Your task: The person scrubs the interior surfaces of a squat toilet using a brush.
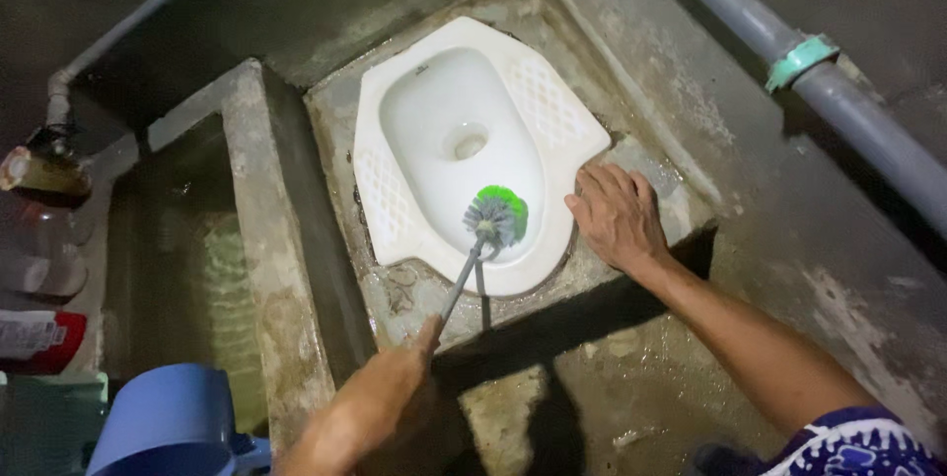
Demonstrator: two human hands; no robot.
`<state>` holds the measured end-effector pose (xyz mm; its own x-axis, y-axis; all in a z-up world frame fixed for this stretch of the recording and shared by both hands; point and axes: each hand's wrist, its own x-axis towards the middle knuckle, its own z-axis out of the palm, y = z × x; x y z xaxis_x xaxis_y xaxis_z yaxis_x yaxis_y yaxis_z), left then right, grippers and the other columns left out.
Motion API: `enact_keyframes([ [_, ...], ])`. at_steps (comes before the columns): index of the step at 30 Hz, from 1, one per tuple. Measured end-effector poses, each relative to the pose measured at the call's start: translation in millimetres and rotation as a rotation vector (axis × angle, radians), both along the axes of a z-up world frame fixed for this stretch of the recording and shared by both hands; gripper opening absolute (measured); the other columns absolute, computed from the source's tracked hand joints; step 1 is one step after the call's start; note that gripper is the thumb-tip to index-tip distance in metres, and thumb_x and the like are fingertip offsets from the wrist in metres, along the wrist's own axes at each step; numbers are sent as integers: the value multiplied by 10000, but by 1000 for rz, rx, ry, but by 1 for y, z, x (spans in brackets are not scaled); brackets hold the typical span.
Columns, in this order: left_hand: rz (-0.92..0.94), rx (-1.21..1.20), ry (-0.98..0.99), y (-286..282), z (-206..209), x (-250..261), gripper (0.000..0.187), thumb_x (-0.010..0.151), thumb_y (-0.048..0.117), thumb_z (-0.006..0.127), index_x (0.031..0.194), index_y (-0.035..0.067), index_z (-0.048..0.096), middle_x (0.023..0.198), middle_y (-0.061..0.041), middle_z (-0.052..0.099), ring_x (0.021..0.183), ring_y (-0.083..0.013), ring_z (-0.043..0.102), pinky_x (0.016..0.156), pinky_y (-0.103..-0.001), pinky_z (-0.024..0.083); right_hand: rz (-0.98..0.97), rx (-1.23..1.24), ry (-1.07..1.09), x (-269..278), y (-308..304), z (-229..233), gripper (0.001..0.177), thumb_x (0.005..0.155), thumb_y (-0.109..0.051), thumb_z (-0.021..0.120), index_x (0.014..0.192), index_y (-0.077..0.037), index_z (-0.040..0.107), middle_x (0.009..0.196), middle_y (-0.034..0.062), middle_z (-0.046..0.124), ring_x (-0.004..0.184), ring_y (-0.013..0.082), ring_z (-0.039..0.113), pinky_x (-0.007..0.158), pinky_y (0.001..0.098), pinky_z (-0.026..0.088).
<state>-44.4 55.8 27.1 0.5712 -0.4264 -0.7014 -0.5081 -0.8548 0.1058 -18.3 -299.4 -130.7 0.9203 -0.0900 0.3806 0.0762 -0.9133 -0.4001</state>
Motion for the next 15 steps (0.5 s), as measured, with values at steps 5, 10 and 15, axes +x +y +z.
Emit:
enact_keyframes([
  [5, 39, 101, -55, -28, -5, 23, 779, 934, -73, 517, 1585, 17, 99, 1000, -270, 680, 899, -412, 714, 766, -461, 630, 12, 1, 10, 1, 0, 6, 496, 1058, -329, 417, 1321, 47, 603, 1351, 231, 608, 1317, 338, 509, 1111, 542, 314],
  [10, 91, -44, -224, -64, -65, 86, 589, 1017, 13, 440, 1534, -132, 199, 823, -266, 706, 772, -386, 736, 673, -461, 625, -3, 35, 17, 2, -1, 3, 494, 1068, -342, 409, 1344, 18, 604, 1387, 204, 600, 1353, 328, 493, 1162, 539, 288],
  [15, 102, -62, -202, -58, -56, 72, 539, 1057, 43, 439, 1529, -103, 225, 856, -288, 694, 769, -390, 709, 662, -493, 586, -11, 48, 39, 1, 0, 3, 523, 1050, -357, 409, 1345, 29, 602, 1381, 226, 592, 1350, 364, 471, 1120, 561, 271],
])
